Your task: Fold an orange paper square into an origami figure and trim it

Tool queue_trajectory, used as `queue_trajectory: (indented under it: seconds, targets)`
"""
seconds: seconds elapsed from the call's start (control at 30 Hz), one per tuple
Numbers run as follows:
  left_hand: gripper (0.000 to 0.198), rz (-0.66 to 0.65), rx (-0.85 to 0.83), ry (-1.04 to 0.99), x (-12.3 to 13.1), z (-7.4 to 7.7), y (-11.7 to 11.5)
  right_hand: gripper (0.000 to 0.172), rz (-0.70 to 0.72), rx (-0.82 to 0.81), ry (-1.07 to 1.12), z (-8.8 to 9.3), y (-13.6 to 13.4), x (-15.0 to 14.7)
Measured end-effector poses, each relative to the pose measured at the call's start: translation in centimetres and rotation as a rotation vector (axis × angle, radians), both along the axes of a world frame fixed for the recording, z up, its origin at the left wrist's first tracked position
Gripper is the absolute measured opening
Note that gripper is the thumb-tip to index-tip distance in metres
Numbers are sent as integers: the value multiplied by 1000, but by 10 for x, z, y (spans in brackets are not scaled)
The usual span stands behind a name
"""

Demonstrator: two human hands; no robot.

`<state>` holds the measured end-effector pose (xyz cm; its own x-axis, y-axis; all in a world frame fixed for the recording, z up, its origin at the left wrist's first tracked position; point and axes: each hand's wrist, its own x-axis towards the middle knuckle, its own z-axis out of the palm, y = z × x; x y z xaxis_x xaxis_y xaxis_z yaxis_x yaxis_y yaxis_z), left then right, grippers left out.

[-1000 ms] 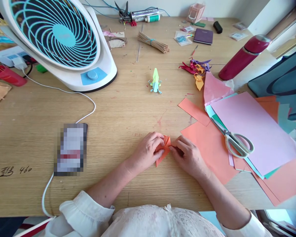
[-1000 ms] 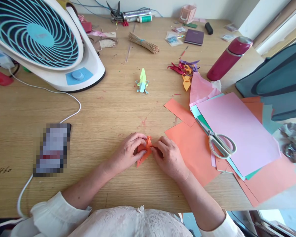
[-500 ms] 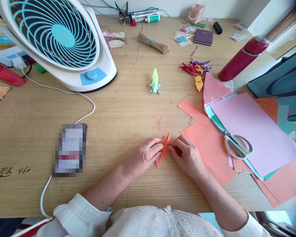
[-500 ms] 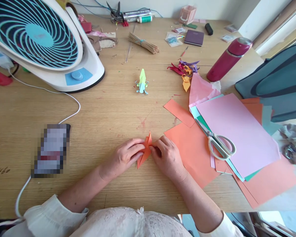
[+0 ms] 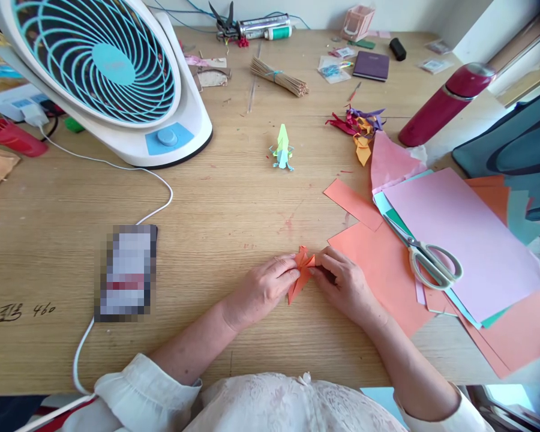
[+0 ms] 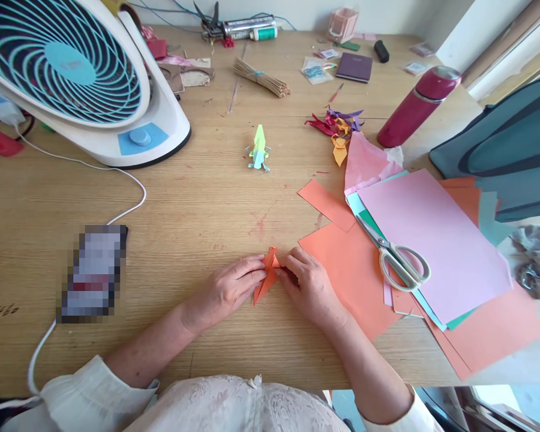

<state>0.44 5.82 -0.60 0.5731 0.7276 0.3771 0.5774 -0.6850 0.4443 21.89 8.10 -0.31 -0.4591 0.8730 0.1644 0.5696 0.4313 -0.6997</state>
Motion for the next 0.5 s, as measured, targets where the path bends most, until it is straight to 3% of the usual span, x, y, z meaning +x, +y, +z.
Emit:
queue_trajectory:
  seconds: [0.2,0.33,0.43,0.5]
  targets:
    - [17,-6,-60,-8,2,0,0,20,23,-63,9,5,1,3]
    - [20,-33,-63,32,2,4,-1,18,-116,-98,38,3,1,1]
    - [15,-38,-66,37,1,6,-1,4,-172,-150,53,2,0,0]
    - [12,-36,-63,54,1,7,-1,15,-170,-147,47,1,0,0]
